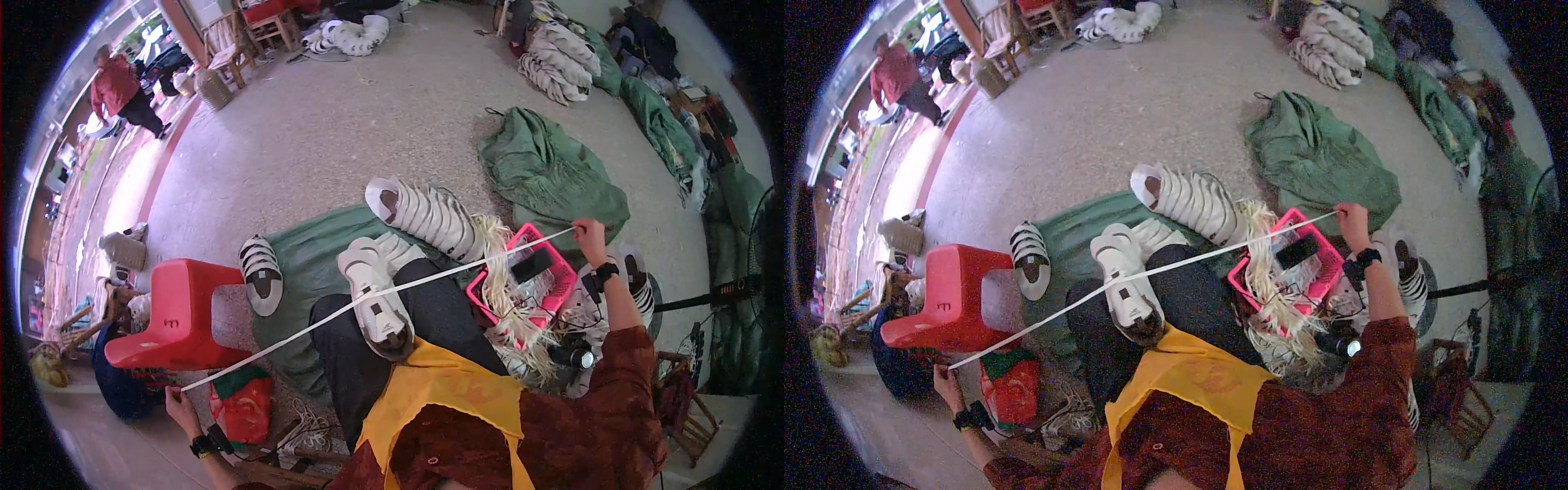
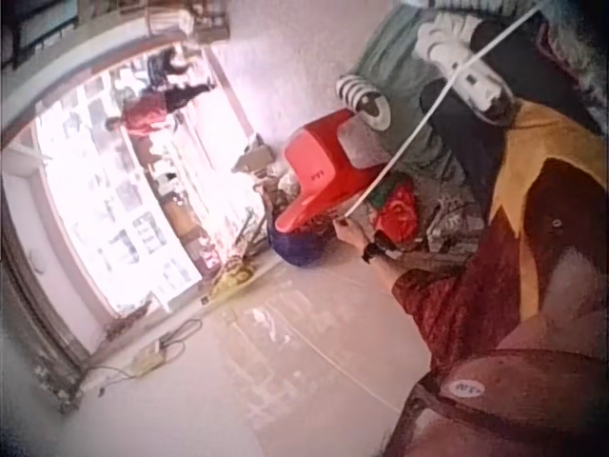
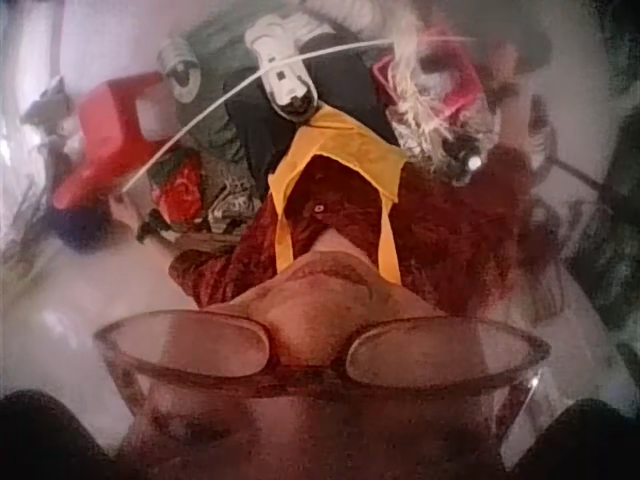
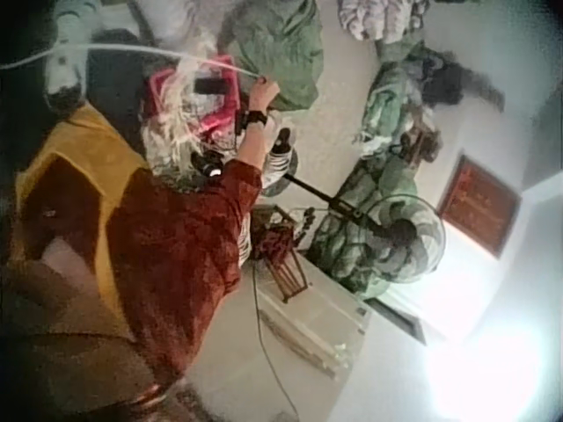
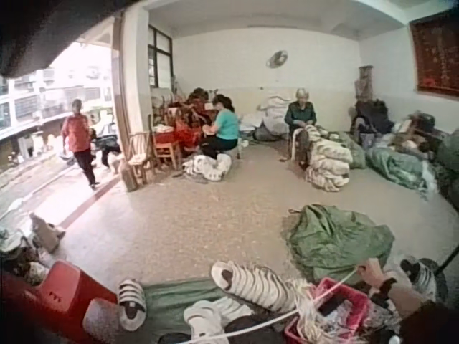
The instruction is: The person sits on the floor and threads a white shoelace through the eyelets of a white sneaker. They repeatedly pull the lace through, adjust its length, and tie a knot to secure it.
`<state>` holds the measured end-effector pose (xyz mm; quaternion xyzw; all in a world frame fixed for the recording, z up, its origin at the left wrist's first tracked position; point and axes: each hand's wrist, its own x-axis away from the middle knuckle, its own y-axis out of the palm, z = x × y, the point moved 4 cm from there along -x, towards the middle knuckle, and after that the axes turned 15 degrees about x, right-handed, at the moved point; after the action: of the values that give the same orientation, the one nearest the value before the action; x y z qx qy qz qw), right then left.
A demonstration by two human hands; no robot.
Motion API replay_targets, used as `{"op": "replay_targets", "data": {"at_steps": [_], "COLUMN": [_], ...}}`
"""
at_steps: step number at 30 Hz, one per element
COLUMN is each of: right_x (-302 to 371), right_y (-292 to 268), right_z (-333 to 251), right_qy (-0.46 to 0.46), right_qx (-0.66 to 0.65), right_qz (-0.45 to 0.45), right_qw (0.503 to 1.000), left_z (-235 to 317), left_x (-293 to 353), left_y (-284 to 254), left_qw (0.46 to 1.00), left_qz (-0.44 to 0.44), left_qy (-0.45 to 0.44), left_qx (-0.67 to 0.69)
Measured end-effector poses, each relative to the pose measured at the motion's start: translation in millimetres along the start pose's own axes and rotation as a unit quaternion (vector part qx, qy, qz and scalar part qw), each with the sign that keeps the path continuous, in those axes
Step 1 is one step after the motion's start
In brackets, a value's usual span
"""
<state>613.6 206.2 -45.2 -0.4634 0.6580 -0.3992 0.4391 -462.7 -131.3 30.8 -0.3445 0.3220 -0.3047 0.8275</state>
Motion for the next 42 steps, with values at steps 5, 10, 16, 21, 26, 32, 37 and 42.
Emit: {"op": "replay_targets", "data": {"at_steps": [5, 10, 16, 21, 26, 32, 37, 42], "right_x": [4.2, -9.4, -37.0, 4.5, 110.9, 137.6, 131.5, 107.5], "right_y": [12.6, 43.5, 11.5, 12.6, 41.9, 9.2, 32.2, 66.8], "right_z": [-12.3, -58.1, -98.9, -76.7, -213.8, -374.6, -416.0, -417.1], "right_qy": [0.004, -0.134, -0.051, 0.081, 0.003, -0.158, -0.395, -0.273], "right_qx": [-0.005, 0.071, -0.102, -0.342, -0.282, -0.271, -0.135, -0.299], "right_qz": [-0.043, -0.114, -0.189, -0.145, -0.426, -0.409, -0.142, -0.186], "right_qw": [0.999, 0.982, 0.975, 0.925, 0.859, 0.857, 0.897, 0.895], "left_z": [1.0, 70.5, 223.2, 182.1, 292.7, 369.5, 381.0, 375.1], "left_x": [-11.0, -9.6, -49.3, 18.0, 150.7, 141.7, 130.7, 122.8], "left_y": [6.2, 54.8, 23.2, 60.2, 183.1, 220.5, 248.1, 272.6], "left_qw": [0.998, 0.992, 0.988, 0.998, 0.795, 0.875, 0.903, 0.879], "left_qz": [-0.043, -0.035, 0.048, -0.064, -0.454, -0.339, -0.292, -0.281], "left_qy": [0.013, 0.069, 0.146, 0.005, -0.153, 0.039, 0.04, -0.017], "left_qx": [0.037, 0.103, 0.016, 0.022, 0.371, 0.343, 0.312, 0.385]}}
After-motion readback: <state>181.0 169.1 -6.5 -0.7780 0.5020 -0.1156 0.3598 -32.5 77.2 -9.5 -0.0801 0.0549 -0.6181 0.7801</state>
